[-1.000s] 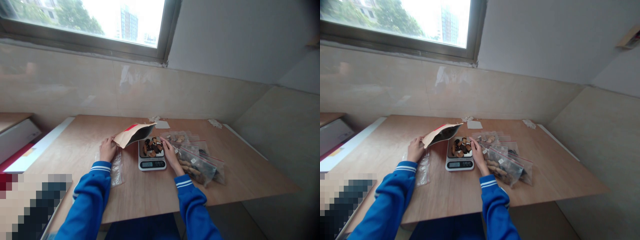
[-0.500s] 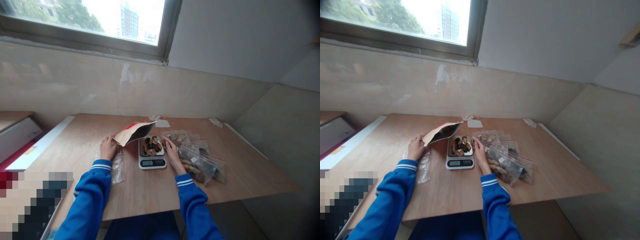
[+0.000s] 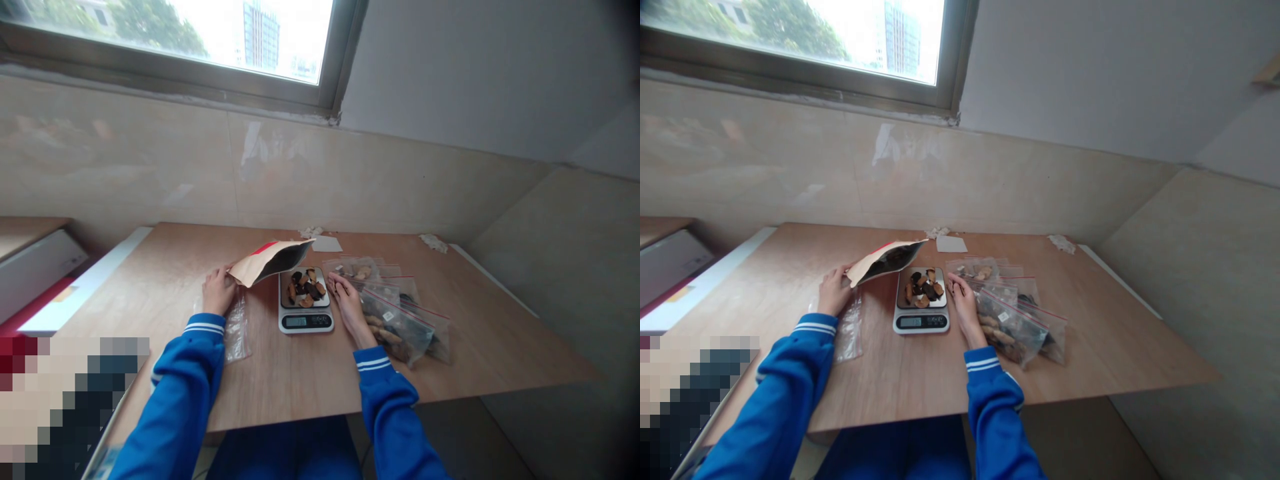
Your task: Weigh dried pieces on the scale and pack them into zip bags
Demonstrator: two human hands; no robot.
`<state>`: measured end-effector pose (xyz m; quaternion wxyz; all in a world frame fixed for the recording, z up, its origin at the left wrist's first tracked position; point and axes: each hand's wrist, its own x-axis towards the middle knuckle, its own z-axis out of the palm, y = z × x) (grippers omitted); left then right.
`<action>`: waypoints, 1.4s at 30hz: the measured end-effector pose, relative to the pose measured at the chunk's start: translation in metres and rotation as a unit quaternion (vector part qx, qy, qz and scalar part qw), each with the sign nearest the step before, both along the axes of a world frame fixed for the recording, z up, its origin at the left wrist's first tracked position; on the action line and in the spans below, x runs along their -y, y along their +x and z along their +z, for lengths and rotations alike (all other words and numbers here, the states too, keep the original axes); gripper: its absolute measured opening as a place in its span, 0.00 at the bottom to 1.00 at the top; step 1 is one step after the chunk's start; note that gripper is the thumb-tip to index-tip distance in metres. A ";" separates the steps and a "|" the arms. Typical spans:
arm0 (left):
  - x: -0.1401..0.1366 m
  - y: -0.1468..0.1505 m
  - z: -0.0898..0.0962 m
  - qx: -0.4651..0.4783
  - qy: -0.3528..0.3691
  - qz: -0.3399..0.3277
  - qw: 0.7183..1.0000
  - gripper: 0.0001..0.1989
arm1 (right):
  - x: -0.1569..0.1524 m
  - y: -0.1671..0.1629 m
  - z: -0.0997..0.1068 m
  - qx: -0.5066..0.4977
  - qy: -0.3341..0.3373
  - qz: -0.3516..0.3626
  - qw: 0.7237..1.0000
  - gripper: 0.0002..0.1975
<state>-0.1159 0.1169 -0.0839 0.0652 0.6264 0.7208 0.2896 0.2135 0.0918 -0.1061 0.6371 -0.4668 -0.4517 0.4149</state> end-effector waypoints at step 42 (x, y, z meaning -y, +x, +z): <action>-0.006 -0.003 -0.008 -0.024 0.005 0.003 1.000 0.21 | -0.003 0.021 0.011 0.236 -0.009 -0.050 0.970 0.18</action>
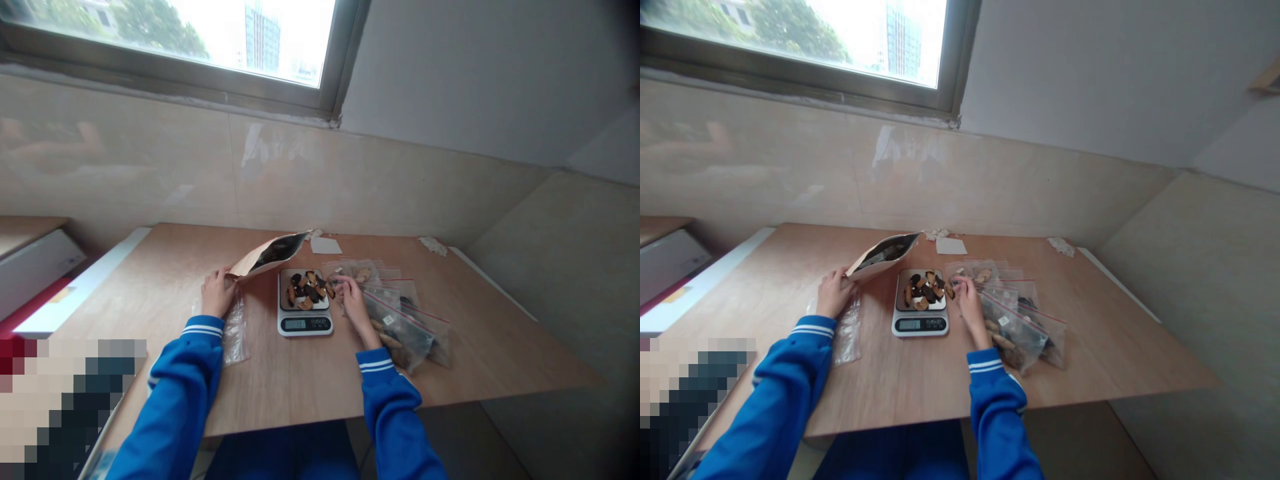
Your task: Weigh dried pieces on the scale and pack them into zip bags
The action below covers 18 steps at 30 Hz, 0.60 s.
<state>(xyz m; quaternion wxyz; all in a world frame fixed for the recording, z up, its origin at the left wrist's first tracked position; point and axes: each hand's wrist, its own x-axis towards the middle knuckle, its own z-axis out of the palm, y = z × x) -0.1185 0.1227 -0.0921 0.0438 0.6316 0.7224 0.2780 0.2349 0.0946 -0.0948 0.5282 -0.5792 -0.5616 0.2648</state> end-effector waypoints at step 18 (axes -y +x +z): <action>0.000 -0.001 -0.002 0.003 0.004 0.005 1.000 0.21 | 0.003 0.003 -0.010 0.318 0.059 0.026 0.946 0.08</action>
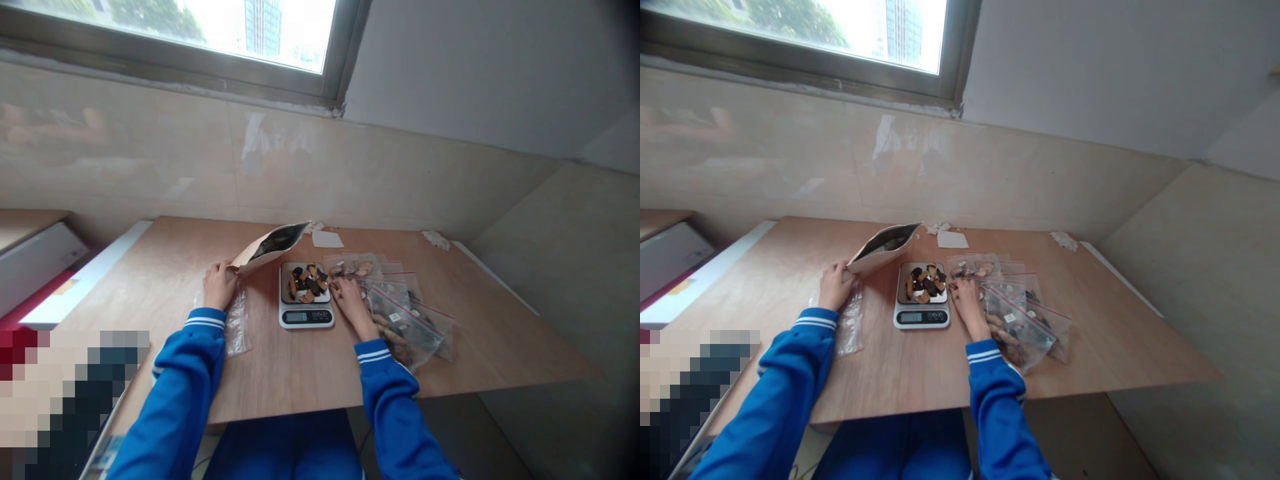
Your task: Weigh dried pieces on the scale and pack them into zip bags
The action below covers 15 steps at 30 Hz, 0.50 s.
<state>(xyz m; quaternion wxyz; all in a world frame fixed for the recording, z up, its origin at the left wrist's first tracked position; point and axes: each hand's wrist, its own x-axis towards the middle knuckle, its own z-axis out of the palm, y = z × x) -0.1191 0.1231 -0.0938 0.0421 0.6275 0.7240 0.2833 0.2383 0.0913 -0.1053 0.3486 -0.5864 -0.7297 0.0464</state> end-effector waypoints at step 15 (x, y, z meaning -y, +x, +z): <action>0.001 0.000 0.000 0.004 0.001 -0.005 1.000 0.21 | 0.031 -0.086 0.046 0.007 -0.012 0.131 0.991 0.11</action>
